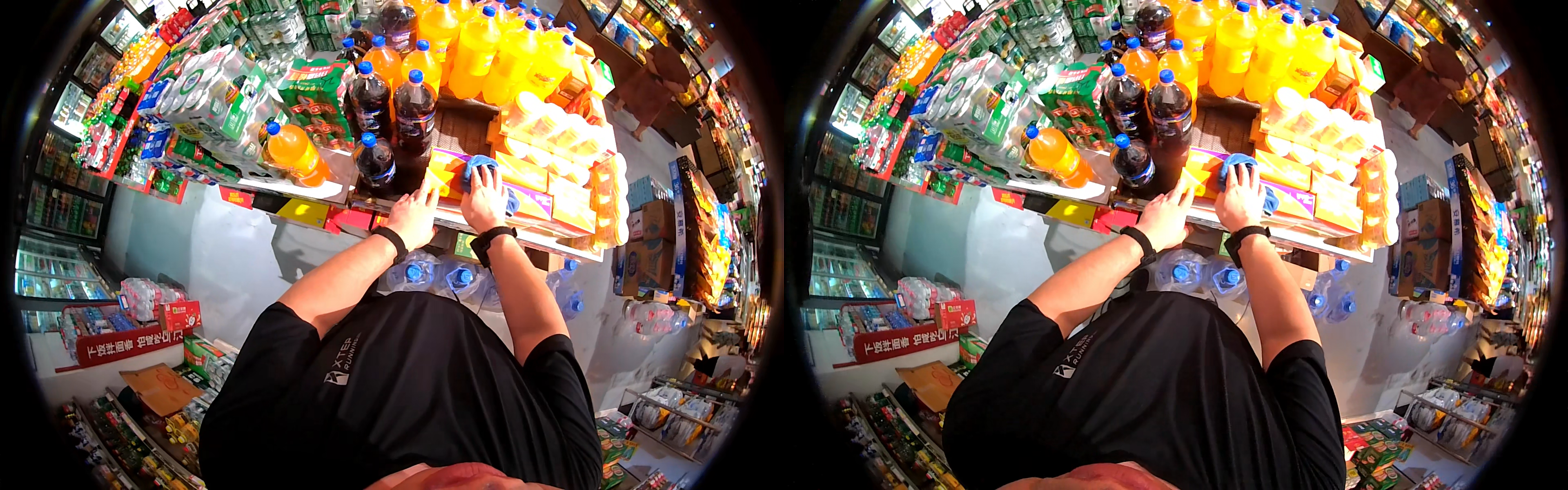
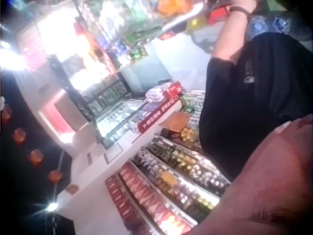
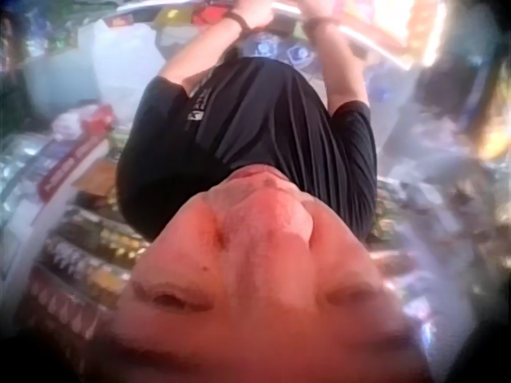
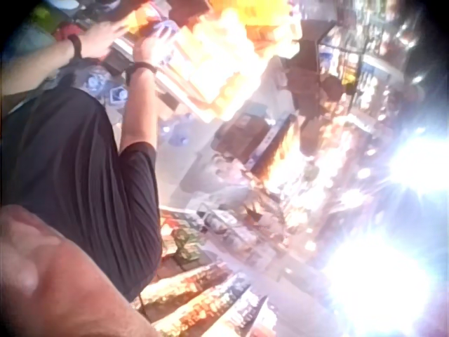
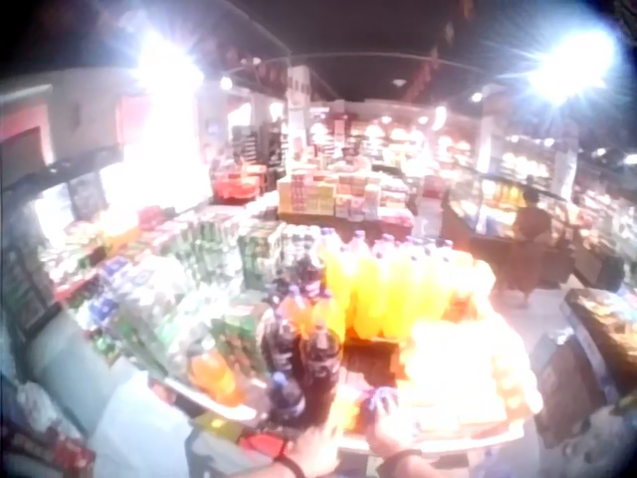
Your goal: The recorder is using a blue cloth to wipe down various beverage containers and packs on a shelf in a supermarket.
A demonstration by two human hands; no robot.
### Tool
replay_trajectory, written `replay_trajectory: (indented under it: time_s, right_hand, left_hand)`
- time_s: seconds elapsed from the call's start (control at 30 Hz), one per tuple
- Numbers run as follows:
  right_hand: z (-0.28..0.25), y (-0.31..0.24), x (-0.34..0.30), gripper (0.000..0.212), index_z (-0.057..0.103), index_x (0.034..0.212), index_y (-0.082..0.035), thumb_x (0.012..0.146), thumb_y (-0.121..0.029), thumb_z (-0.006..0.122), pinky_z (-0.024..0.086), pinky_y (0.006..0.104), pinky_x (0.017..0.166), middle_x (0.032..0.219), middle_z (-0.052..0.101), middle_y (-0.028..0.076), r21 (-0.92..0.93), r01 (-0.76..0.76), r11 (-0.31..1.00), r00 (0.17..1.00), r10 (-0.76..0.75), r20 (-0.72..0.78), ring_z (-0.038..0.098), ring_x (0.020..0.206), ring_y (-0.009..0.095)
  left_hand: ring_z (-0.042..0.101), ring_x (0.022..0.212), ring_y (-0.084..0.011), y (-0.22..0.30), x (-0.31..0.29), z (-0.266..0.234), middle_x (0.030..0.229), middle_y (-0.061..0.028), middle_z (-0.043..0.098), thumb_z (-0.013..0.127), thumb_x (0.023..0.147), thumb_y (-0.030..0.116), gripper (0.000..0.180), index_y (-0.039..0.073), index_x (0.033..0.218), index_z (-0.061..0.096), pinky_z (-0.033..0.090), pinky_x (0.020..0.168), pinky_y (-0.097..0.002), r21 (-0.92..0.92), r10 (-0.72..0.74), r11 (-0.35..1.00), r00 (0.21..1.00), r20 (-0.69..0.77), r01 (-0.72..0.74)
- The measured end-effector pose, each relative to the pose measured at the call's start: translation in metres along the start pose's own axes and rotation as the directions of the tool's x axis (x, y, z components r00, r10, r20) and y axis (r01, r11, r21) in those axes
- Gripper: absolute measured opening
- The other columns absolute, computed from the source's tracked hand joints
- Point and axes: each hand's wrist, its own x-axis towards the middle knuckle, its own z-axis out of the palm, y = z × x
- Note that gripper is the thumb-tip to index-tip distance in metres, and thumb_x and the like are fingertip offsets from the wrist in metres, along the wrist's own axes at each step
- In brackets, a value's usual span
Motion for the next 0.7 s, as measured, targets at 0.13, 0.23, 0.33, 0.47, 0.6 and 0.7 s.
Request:
replay_trajectory:
  time_s: [0.13,0.23,0.33,0.47,0.6,0.7]
  right_hand:
    - [0.007,-0.027,-0.003,0.072,0.059,0.168,-0.015,0.098,-0.022,0.07,0.032,0.0688,0.134,0.177,0.051,0.016,0.014,0.131,0.991,0.99,-0.13,-0.046,0.032,0.172,0.045]
    - [0.003,-0.047,-0.008,0.071,0.061,0.168,-0.018,0.097,-0.019,0.069,0.033,0.0684,0.133,0.177,0.051,0.016,0.113,0.229,0.967,0.973,-0.229,-0.02,0.034,0.171,0.045]
    - [0.002,-0.051,-0.014,0.071,0.061,0.168,-0.018,0.097,-0.016,0.069,0.035,0.0667,0.132,0.177,0.051,0.016,0.127,0.259,0.957,0.965,-0.261,-0.006,0.037,0.17,0.042]
    - [0.001,-0.033,-0.021,0.066,0.067,0.161,-0.012,0.095,-0.01,0.071,0.039,0.0593,0.134,0.171,0.057,0.018,0.137,0.28,0.95,0.96,-0.272,-0.07,0.047,0.162,0.042]
    - [-0.007,-0.014,-0.027,0.059,0.074,0.15,-0.004,0.091,-0.005,0.072,0.041,0.0509,0.134,0.16,0.065,0.021,0.112,0.239,0.965,0.961,-0.218,-0.171,0.055,0.154,0.042]
    - [-0.006,-0.005,-0.032,0.06,0.074,0.15,-0.004,0.09,-0.003,0.072,0.041,0.0503,0.134,0.158,0.066,0.02,0.102,0.191,0.976,0.966,-0.168,-0.197,0.056,0.152,0.042]
  left_hand:
    - [0.058,0.155,-0.0403,0.0,-0.003,0.002,0.178,-0.0301,0.042,0.088,0.091,0.032,0.097,-0.002,0.172,0.045,0.048,0.129,-0.0526,-0.017,-0.002,1.0,1.0,0.011,0.002]
    - [0.056,0.156,-0.0396,-0.001,-0.004,0.007,0.176,-0.0315,0.045,0.088,0.092,0.032,0.096,-0.003,0.171,0.046,0.047,0.129,-0.0525,-0.016,-0.028,0.999,0.999,-0.019,0.028]
    - [0.057,0.155,-0.038,-0.002,-0.004,0.005,0.178,-0.0292,0.044,0.089,0.09,0.037,0.096,-0.001,0.169,0.05,0.048,0.129,-0.0534,0.027,-0.02,0.999,1.0,-0.005,0.021]
    - [0.051,0.161,-0.0393,0.0,-0.007,0.002,0.18,-0.0316,0.039,0.086,0.094,0.033,0.098,-0.001,0.174,0.041,0.043,0.133,-0.0551,-0.007,-0.021,1.0,0.998,0.052,0.022]
    - [0.049,0.164,-0.0397,-0.001,-0.009,0.006,0.185,-0.028,0.031,0.085,0.094,0.032,0.101,0.001,0.177,0.037,0.042,0.134,-0.0589,-0.02,-0.038,0.999,0.998,0.044,0.039]
    - [0.05,0.163,-0.0401,-0.003,-0.012,0.009,0.186,-0.0268,0.03,0.084,0.094,0.03,0.101,0.002,0.178,0.036,0.043,0.133,-0.0596,-0.027,-0.044,0.999,0.999,0.03,0.045]
